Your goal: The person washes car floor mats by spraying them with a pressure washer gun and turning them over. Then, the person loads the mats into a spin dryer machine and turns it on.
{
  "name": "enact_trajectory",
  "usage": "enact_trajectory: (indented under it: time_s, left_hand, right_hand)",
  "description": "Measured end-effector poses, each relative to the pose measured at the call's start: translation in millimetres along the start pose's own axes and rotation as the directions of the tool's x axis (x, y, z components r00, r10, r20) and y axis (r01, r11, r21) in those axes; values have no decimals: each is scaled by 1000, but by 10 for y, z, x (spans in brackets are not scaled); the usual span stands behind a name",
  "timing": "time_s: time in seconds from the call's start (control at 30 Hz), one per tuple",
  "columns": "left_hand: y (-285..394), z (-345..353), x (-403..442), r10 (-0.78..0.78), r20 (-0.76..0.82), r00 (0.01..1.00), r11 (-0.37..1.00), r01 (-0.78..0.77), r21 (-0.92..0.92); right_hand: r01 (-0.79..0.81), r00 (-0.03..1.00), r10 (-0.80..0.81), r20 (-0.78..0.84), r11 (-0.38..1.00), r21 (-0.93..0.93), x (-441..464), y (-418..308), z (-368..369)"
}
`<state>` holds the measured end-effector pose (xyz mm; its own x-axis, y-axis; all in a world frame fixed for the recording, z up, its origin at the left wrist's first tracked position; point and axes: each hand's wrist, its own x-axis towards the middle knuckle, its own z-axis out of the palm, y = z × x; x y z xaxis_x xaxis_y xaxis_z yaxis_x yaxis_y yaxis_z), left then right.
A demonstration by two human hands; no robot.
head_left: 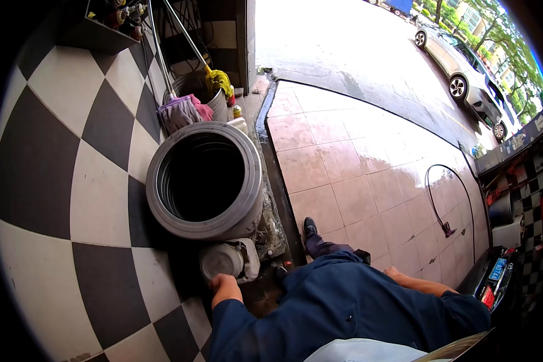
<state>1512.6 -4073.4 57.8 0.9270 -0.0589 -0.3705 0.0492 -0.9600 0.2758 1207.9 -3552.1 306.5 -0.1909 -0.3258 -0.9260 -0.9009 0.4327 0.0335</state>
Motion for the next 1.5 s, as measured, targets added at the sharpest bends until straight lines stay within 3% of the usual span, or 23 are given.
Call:
enact_trajectory:
  time_s: [1.07, 1.4, 1.5]
  left_hand:
    - [24, 12, -33, -35, -72, 997, 998, 32, -46]
    - [41, 0, -49, -43, -97, 994, 997, 37, -68]
    - [42, 4, -49, -47, -108, 993, 996, 39, -79]
  right_hand:
    - [-38, 989, 51, 140, 995, -96, -130, -125, -214]
    - [-47, 992, 54, 112, 997, -67, -113, -105, -167]
    - [0, 998, -2, -66, 999, -37, -86, -47, -10]
